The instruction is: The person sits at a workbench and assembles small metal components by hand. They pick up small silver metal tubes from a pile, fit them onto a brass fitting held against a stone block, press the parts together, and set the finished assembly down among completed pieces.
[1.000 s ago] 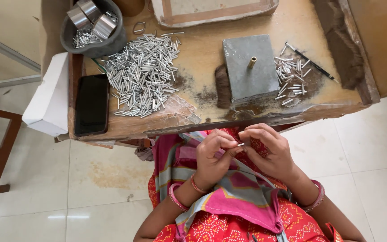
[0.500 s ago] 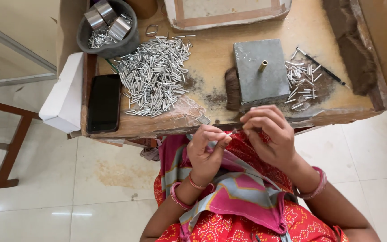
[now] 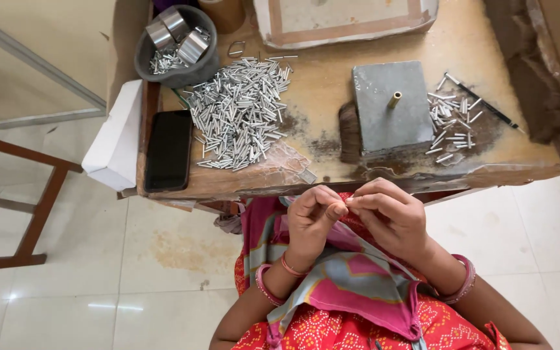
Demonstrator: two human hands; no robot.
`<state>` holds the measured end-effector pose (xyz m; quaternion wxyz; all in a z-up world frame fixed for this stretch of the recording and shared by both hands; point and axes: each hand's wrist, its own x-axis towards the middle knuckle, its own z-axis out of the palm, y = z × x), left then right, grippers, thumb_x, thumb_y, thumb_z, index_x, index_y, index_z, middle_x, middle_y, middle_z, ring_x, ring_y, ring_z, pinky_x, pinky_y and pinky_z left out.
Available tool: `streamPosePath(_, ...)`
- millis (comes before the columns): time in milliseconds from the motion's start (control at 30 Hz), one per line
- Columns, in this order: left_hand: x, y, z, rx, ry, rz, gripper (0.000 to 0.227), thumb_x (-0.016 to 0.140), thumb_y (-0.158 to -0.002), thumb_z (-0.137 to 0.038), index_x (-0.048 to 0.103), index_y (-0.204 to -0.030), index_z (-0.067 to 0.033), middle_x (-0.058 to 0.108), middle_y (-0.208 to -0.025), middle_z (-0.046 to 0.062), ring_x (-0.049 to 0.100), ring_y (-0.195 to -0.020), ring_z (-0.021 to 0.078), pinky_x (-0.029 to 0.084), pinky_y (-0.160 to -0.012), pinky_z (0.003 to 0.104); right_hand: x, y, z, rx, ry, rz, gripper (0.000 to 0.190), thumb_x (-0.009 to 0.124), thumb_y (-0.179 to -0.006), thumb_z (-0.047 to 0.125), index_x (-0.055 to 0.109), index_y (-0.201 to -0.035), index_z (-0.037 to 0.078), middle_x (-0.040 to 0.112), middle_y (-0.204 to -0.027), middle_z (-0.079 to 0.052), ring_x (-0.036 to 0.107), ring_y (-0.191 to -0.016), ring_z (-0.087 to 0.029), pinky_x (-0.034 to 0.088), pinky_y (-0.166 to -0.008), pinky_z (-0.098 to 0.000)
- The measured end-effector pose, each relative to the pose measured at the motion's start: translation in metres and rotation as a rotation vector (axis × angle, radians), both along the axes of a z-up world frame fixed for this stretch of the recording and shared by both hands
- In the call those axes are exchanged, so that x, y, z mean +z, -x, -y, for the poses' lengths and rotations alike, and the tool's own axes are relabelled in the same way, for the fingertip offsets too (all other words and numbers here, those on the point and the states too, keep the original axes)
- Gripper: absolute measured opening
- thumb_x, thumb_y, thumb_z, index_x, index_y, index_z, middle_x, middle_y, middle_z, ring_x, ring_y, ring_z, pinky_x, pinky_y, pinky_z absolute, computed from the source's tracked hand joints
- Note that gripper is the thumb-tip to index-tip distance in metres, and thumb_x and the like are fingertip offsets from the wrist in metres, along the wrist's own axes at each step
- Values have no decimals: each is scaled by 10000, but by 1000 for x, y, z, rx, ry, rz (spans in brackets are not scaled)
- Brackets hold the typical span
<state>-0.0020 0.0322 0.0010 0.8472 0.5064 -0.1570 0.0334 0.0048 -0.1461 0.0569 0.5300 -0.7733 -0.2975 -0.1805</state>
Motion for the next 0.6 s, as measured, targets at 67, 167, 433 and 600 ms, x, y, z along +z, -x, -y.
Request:
streamPosePath(67,0,-1,6,-41,19,-10,138,702,-1021,-90,610,-951,-15,646,-978,55,600,-882,95,505,-812,233,4,3,4,-24,8,-15,156,743,-859,-35,709,-1004,10,692,-983,-112,697,-848,-227,564,-752,-312)
streamPosePath(167,2,-1,10,-87,21,-14,177,673,-1049,-131,598,-936,-17,627,-960,47,590,-857,88,501,-798,229,12,3,9,-54,12,51,165,761,-829,-15,714,-983,18,684,-967,-96,679,-894,-241,548,-899,-373)
streamPosePath(433,25,-8,10,-92,-128,99,183,698,-1038,-132,590,-944,-19,597,-967,41,524,-841,76,442,-765,218,15,-1,17,-92,65,111,184,801,-789,30,729,-955,59,683,-928,-55,667,-938,-217,460,-1118,-463)
streamPosePath(600,30,-9,11,-25,-216,162,165,723,-1013,-118,604,-948,-24,604,-964,43,526,-837,86,436,-752,222,10,-3,21,-91,25,157,141,806,-815,41,735,-931,78,708,-929,-29,687,-939,-200,435,-1167,-472)
